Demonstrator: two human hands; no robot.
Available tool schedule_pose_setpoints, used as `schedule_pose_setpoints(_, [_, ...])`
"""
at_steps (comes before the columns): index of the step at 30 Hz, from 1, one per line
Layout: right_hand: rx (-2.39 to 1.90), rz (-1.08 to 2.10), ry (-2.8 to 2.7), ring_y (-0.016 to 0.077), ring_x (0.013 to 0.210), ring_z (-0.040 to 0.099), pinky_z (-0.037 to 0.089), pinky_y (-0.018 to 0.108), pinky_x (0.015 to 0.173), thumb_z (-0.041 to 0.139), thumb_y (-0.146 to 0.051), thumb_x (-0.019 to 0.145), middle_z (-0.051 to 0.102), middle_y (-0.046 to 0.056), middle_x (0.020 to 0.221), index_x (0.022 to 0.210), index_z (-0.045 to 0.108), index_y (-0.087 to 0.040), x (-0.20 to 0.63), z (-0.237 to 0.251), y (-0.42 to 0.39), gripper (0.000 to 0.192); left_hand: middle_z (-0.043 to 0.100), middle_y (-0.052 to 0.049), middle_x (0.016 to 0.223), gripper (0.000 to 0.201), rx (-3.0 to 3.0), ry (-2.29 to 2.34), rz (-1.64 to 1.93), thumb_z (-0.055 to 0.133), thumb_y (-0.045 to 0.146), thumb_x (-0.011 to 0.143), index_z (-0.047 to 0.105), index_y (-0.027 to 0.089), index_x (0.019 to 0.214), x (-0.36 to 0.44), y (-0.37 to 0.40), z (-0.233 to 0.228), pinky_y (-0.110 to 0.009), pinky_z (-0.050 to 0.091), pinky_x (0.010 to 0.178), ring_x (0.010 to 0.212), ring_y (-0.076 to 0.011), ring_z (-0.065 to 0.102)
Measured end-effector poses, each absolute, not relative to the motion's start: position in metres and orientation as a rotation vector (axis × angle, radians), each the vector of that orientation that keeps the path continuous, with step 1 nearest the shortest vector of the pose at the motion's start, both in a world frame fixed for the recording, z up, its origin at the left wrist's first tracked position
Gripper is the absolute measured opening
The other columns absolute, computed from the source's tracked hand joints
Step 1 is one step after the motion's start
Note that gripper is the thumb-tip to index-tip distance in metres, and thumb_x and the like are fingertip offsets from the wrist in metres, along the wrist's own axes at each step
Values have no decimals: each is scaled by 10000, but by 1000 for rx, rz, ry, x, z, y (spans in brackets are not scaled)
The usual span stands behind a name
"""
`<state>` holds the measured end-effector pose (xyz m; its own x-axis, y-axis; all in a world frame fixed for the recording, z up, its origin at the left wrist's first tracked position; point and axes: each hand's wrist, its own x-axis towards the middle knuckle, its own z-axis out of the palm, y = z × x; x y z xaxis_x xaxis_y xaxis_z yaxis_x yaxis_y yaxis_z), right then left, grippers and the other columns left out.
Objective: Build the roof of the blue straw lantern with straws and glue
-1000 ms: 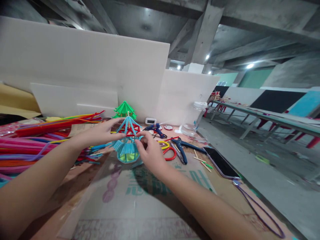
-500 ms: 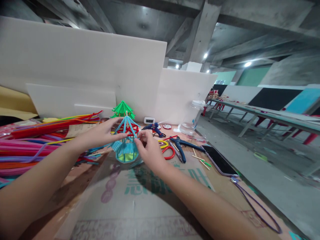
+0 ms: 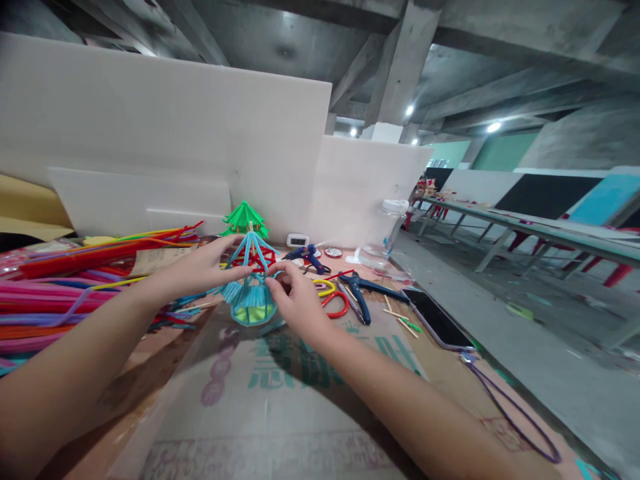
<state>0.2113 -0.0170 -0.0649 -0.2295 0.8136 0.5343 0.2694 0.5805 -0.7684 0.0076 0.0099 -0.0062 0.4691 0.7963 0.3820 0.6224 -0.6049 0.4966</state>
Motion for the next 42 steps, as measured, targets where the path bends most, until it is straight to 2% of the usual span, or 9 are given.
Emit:
schedule_pose_setpoints(7, [-852, 683, -1753, 119, 596, 509, 392, 244, 565, 529, -280, 896, 474, -52, 648, 903, 471, -219, 209, -64, -22, 84, 615, -80, 1256, 538, 2436, 1175, 879, 574, 480, 813, 503, 204, 1269, 8, 9, -6, -359, 450, 956, 1125, -271, 594])
schedule_pose_setpoints(15, [-857, 751, -1754, 122, 592, 533, 411, 251, 585, 550, -263, 881, 498, -56, 622, 882, 484, -212, 209, -63, -17, 84, 574, -108, 1321, 630, 2443, 1207, 860, 576, 525, 809, 462, 181, 1325, 6, 12, -8, -380, 433, 992, 1174, -288, 567])
schedule_pose_setpoints(21, [-850, 759, -1675, 116, 575, 529, 379, 234, 524, 549, -366, 897, 513, -50, 658, 935, 476, -218, 212, -65, -17, 170, 572, -103, 1338, 591, 2425, 1150, 852, 554, 479, 831, 467, 182, 1334, 6, 10, -6, -383, 444, 993, 1182, -277, 569])
schedule_pose_setpoints(25, [-880, 588, -1659, 117, 654, 516, 395, 246, 578, 542, -355, 903, 541, -13, 768, 940, 537, -199, 217, -66, -12, 159, 495, -106, 1428, 669, 2398, 1144, 822, 571, 433, 807, 421, 162, 1400, 5, 10, -5, -385, 420, 1037, 1242, -283, 527])
schedule_pose_setpoints(29, [-876, 359, -1768, 116, 630, 483, 387, 248, 573, 543, -270, 906, 537, -15, 725, 990, 605, -192, 222, -60, -13, 130, 464, -82, 1457, 692, 2404, 1146, 797, 570, 405, 801, 397, 179, 1432, 4, 10, -4, -384, 388, 1074, 1287, -284, 487])
schedule_pose_setpoints(35, [-681, -107, -1991, 148, 789, 520, 436, 294, 694, 521, -182, 924, 570, 44, 873, 1155, 666, -232, 229, -47, -16, 277, 442, -68, 1476, 679, 2419, 1110, 810, 552, 433, 825, 391, 204, 1444, 5, 9, -5, -396, 378, 1086, 1303, -286, 470])
schedule_pose_setpoints(42, [-635, -269, -2025, 166, 789, 515, 443, 324, 688, 547, -181, 912, 584, 60, 860, 1094, 709, -239, 229, -51, -14, 251, 416, -77, 1492, 696, 2426, 1105, 807, 560, 444, 826, 380, 186, 1447, 5, 10, -6, -394, 372, 1095, 1323, -281, 448])
